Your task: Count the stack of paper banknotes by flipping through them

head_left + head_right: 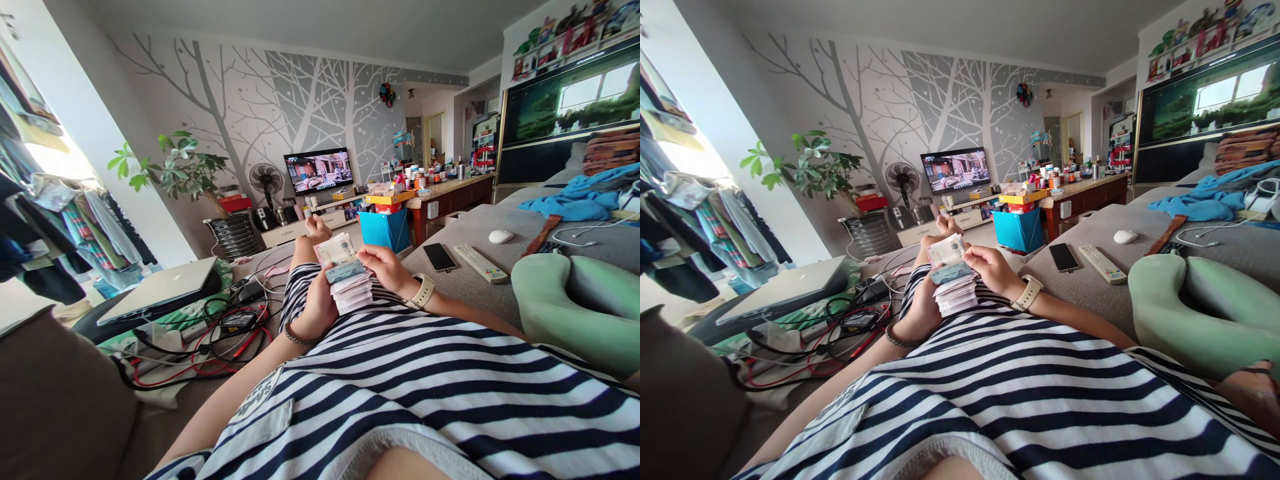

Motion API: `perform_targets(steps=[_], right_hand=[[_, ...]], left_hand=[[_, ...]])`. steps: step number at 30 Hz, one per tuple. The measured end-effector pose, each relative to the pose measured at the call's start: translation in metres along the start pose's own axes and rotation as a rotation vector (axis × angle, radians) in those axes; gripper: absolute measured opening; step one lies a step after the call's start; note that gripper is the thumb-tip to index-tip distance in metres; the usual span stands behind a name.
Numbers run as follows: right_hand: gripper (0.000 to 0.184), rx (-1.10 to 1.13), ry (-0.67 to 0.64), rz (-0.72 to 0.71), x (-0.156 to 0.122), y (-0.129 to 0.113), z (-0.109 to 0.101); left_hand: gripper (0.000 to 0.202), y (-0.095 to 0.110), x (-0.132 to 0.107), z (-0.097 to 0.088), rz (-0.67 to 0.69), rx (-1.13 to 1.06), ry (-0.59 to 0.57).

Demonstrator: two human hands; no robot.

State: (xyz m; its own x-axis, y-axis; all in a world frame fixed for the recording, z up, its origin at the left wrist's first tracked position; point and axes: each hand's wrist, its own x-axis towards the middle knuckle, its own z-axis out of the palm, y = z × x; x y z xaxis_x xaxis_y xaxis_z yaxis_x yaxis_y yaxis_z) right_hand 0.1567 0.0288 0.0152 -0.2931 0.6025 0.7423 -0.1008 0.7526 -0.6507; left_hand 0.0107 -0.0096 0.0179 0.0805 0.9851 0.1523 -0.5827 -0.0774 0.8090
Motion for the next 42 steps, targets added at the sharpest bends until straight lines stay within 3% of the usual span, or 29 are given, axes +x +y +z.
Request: perform_targets(steps=[4,7,10,20,31,36,42], right_hand=[[0.049,0.059,-0.112,0.03,0.002,-0.002,-0.005],[0.042,0.062,-0.161,0.026,0.002,-0.005,-0.006],[0.033,0.019,-0.112,0.033,0.003,-0.004,-0.007],[0.038,-0.27,0.079,0.128,0.009,0.008,-0.012],[0.031,-0.285,0.086,0.054,0.007,0.01,-0.008],[0.029,-0.186,0.007,0.019,0.007,0.006,-0.007],[0.03,-0.126,-0.126,0.009,0.007,0.001,-0.012]], left_hand=[[0.025,0.001,0.0,0.0,0.01,0.005,0.101],[0.022,0.0,0.0,0.0,0.013,0.024,0.123],[0.018,0.0,-0.001,-0.001,0.006,0.042,0.109],[0.011,-0.003,0.001,-0.008,0.069,0.049,-0.022],[0.016,-0.003,-0.002,-0.003,0.044,0.03,0.106],[0.017,0.0,-0.002,0.0,0.028,0.027,0.182],[0.015,-0.003,0.003,-0.002,0.039,0.024,0.106]])
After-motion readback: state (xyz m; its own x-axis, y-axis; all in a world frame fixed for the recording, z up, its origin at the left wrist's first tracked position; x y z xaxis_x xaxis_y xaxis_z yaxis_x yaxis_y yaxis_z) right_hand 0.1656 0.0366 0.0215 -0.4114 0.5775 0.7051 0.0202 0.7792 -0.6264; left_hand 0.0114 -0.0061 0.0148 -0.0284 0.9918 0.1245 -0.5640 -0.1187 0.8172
